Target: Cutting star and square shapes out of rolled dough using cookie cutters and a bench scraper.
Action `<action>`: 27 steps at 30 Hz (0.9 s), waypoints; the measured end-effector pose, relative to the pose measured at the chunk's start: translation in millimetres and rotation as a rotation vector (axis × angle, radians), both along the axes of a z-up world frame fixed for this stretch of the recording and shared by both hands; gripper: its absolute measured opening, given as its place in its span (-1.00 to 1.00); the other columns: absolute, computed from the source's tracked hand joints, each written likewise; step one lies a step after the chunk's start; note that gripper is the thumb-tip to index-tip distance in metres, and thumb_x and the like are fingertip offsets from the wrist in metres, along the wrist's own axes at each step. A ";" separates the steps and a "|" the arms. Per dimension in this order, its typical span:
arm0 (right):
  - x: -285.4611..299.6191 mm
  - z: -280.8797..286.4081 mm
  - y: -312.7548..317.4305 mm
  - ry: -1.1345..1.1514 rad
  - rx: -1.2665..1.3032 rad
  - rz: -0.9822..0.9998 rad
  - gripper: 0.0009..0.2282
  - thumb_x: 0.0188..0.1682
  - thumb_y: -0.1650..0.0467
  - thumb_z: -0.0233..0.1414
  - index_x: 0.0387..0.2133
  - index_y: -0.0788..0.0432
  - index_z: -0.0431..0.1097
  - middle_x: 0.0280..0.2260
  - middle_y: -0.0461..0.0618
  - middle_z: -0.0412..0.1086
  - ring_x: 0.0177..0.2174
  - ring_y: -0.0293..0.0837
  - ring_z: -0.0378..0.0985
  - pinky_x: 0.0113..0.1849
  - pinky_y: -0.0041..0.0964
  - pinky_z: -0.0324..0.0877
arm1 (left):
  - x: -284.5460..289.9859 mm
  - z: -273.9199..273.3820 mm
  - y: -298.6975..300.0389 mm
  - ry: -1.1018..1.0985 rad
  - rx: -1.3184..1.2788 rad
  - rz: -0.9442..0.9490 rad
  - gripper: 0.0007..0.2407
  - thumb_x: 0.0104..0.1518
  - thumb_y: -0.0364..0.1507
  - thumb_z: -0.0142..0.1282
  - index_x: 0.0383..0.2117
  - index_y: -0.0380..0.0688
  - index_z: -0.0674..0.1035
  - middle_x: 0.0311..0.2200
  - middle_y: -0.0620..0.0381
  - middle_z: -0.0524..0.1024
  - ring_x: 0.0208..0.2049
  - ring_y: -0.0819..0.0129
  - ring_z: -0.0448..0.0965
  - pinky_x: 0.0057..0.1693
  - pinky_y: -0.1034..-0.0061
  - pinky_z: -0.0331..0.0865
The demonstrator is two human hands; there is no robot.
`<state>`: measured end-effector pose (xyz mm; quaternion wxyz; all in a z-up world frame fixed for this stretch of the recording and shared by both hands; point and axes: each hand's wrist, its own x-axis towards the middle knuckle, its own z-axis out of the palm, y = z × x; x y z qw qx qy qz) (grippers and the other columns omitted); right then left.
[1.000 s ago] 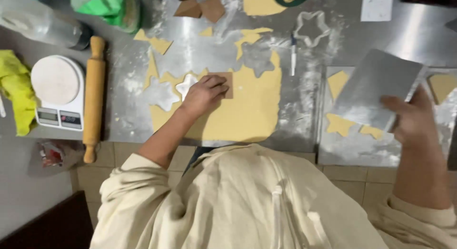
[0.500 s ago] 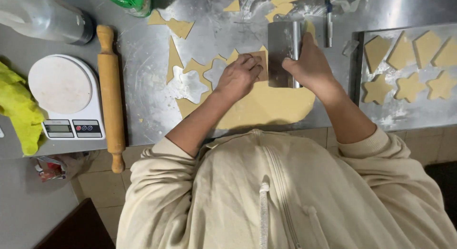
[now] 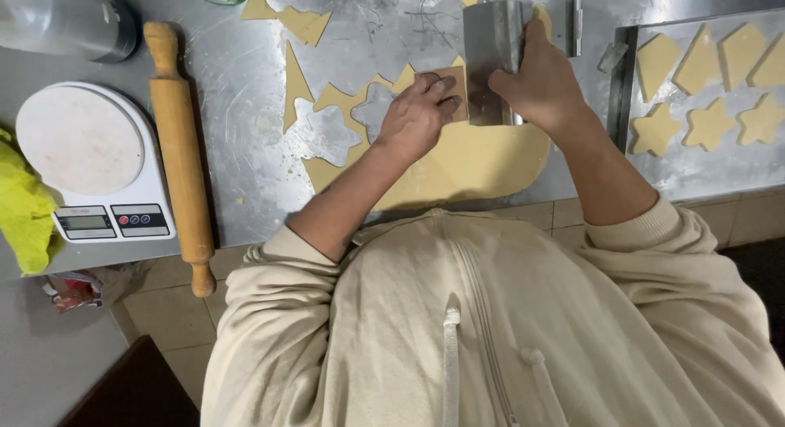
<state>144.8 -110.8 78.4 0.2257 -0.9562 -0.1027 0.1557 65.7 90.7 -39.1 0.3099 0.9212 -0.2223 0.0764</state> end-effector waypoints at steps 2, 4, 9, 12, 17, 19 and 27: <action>-0.3 6.5 5.9 0.005 0.028 0.018 -0.53 -0.11 0.37 0.17 -0.05 0.46 0.17 -0.31 0.48 0.47 -0.26 0.37 0.59 -0.21 0.10 0.46 | 0.0 0.6 0.1 -0.003 -0.009 0.000 -0.73 0.04 -0.50 0.10 -0.13 -0.09 0.70 0.13 0.06 0.49 0.19 0.10 0.39 0.19 0.28 0.41; 0.9 9.4 10.1 0.034 0.016 0.002 -0.52 -0.10 0.36 0.16 -0.03 0.45 0.16 -0.31 0.46 0.46 -0.27 0.34 0.61 -0.23 0.07 0.48 | -0.3 -1.9 -0.8 -0.001 -0.008 0.006 -0.73 0.05 -0.50 0.10 -0.12 -0.09 0.70 0.13 0.06 0.49 0.19 0.11 0.39 0.19 0.28 0.41; 9.6 -2.9 3.8 -0.017 0.007 0.041 -0.49 -0.12 0.36 0.20 -0.02 0.47 0.17 -0.30 0.46 0.47 -0.25 0.35 0.59 -0.21 0.08 0.47 | -1.4 -2.3 -1.8 0.000 -0.006 0.018 -0.72 0.07 -0.51 0.09 -0.10 -0.07 0.70 0.14 0.07 0.48 0.19 0.13 0.38 0.20 0.28 0.41; 12.7 -6.5 3.7 -0.003 -0.008 0.030 -0.48 -0.13 0.36 0.20 -0.01 0.46 0.17 -0.31 0.46 0.46 -0.26 0.39 0.56 -0.20 0.11 0.44 | -1.1 -0.2 -0.8 0.009 -0.018 0.017 -0.72 0.07 -0.52 0.09 -0.09 -0.08 0.70 0.15 0.07 0.48 0.20 0.12 0.38 0.18 0.28 0.41; 14.0 -6.4 5.8 -0.022 -0.018 0.022 -0.48 -0.16 0.35 0.23 -0.03 0.44 0.20 -0.27 0.45 0.47 -0.22 0.38 0.57 -0.17 0.10 0.45 | -2.3 -1.4 -1.0 0.014 -0.031 0.014 -0.72 0.05 -0.53 0.08 -0.10 -0.10 0.70 0.14 0.07 0.48 0.18 0.12 0.39 0.17 0.27 0.42; 16.2 -9.4 5.2 -0.025 -0.022 0.025 -0.49 -0.16 0.35 0.23 -0.03 0.44 0.20 -0.28 0.45 0.47 -0.22 0.38 0.57 -0.17 0.10 0.45 | -1.3 -2.8 -0.8 0.009 -0.031 0.015 -0.72 0.06 -0.53 0.09 -0.10 -0.10 0.70 0.15 0.07 0.47 0.19 0.12 0.39 0.17 0.27 0.42; 16.3 -12.5 4.4 -0.031 -0.023 0.033 -0.49 -0.15 0.36 0.22 -0.04 0.46 0.19 -0.29 0.46 0.47 -0.24 0.39 0.57 -0.17 0.11 0.46 | -1.6 -1.9 -0.3 0.035 -0.030 0.008 -0.70 0.01 -0.54 0.10 -0.11 -0.10 0.69 0.14 0.07 0.47 0.18 0.12 0.38 0.17 0.25 0.42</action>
